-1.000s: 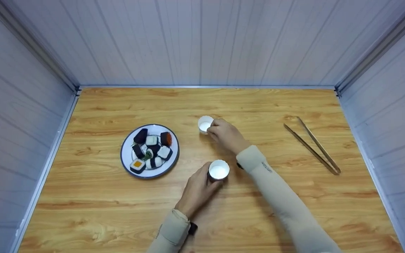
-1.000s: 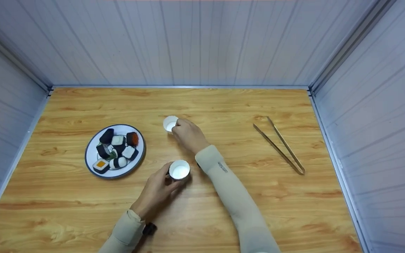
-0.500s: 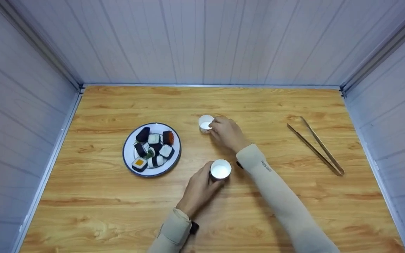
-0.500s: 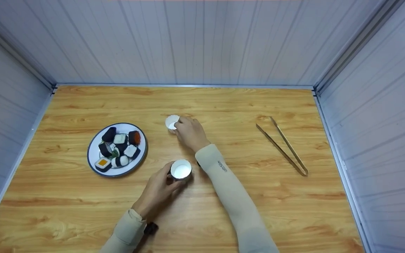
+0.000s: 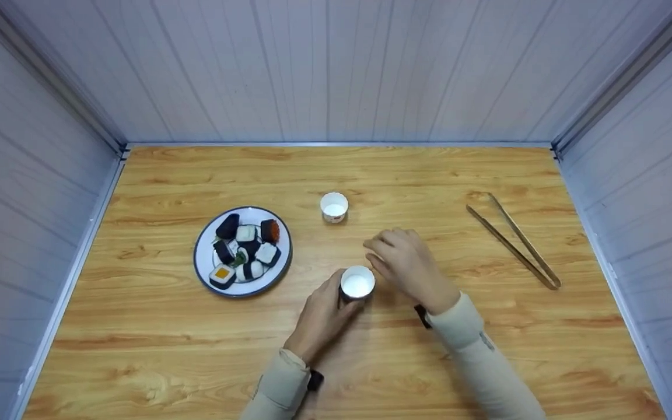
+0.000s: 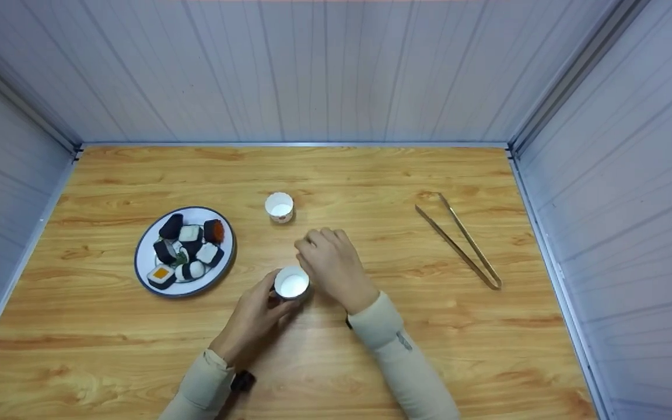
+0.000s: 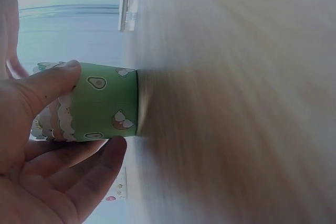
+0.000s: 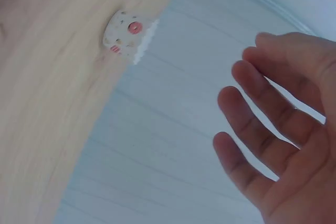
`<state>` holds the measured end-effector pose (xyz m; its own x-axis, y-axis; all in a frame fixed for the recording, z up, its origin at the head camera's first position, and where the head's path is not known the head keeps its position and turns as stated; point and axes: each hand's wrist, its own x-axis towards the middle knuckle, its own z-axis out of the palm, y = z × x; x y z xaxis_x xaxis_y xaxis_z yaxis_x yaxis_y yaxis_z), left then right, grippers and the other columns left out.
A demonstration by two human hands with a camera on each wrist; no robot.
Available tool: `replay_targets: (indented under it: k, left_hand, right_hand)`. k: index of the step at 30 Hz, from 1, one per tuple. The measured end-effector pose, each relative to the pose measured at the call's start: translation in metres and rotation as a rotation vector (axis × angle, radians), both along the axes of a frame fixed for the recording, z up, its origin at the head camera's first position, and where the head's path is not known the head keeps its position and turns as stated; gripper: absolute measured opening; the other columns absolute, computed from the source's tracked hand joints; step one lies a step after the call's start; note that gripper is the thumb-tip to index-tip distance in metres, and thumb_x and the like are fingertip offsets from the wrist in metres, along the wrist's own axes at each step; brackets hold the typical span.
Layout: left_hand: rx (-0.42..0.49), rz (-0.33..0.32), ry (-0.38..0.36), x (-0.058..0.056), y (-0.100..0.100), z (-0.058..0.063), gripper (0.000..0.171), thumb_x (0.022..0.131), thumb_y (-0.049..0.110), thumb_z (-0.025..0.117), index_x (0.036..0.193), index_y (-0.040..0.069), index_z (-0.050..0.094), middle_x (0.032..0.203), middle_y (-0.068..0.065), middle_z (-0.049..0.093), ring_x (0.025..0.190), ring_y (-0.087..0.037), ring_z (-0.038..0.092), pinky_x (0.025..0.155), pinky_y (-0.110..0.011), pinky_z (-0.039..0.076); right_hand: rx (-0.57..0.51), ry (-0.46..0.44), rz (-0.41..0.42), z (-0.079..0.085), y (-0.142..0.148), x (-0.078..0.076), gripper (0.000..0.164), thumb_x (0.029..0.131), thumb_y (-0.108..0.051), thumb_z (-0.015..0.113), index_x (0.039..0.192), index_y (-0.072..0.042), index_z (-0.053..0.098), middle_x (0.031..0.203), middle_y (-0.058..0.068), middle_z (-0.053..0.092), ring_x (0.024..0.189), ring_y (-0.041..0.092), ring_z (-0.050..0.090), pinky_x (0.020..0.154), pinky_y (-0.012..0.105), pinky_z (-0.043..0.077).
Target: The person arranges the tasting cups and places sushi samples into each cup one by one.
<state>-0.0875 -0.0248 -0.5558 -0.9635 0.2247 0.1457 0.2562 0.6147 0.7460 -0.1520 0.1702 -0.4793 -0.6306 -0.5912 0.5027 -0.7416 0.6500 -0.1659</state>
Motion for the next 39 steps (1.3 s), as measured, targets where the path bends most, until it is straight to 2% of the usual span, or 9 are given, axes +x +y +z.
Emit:
replay_targets:
  k: [6, 12, 22, 30, 39]
  left_hand:
    - [0.003, -0.008, -0.013, 0.001, -0.003, 0.001, 0.057, 0.088, 0.018, 0.079, 0.136, 0.004, 0.052, 0.128, -0.013, 0.063, 0.122, -0.025, 0.058, 0.102, -0.040, 0.048]
    - [0.009, -0.009, -0.017, 0.000, -0.002, 0.001, 0.056, 0.090, 0.022, 0.078, 0.137, 0.005, 0.052, 0.129, -0.012, 0.062, 0.123, -0.023, 0.057, 0.104, -0.038, 0.046]
    - [0.006, -0.016, -0.024, 0.001, 0.000, 0.003, 0.056, 0.091, 0.020, 0.077, 0.138, 0.006, 0.050, 0.129, -0.011, 0.062, 0.123, -0.023, 0.057, 0.103, -0.040, 0.047]
    - [0.009, 0.001, -0.072, 0.001, 0.001, 0.003, 0.056, 0.091, 0.021, 0.076, 0.139, 0.007, 0.050, 0.131, -0.010, 0.061, 0.125, -0.022, 0.056, 0.105, -0.039, 0.045]
    - [0.026, -0.004, -0.063, 0.001, 0.003, 0.002, 0.056, 0.091, 0.021, 0.076, 0.139, 0.008, 0.051, 0.130, -0.009, 0.061, 0.124, -0.021, 0.056, 0.105, -0.038, 0.045]
  right_hand:
    - [0.042, -0.027, 0.044, -0.011, 0.004, 0.036, 0.019, 0.087, -0.019, 0.078, 0.102, -0.009, 0.074, 0.089, 0.002, 0.064, 0.078, 0.021, 0.059, 0.069, 0.038, 0.049]
    - [0.097, -0.024, 0.044, -0.025, 0.002, 0.051, 0.019, 0.086, -0.024, 0.080, 0.098, -0.011, 0.074, 0.083, 0.000, 0.060, 0.072, 0.019, 0.055, 0.065, 0.037, 0.047]
    - [0.107, -0.040, 0.038, -0.038, -0.001, 0.054, 0.015, 0.087, -0.024, 0.079, 0.097, -0.014, 0.073, 0.084, 0.000, 0.062, 0.077, 0.020, 0.060, 0.069, 0.037, 0.047]
    - [0.157, -0.051, 0.018, -0.042, -0.006, 0.052, 0.007, 0.088, -0.019, 0.076, 0.090, -0.016, 0.072, 0.080, -0.001, 0.062, 0.073, 0.020, 0.059, 0.065, 0.036, 0.046]
    - [0.163, -0.069, 0.018, -0.042, -0.005, 0.049, 0.009, 0.088, -0.019, 0.077, 0.084, -0.018, 0.070, 0.075, -0.003, 0.058, 0.070, 0.018, 0.059, 0.062, 0.034, 0.044]
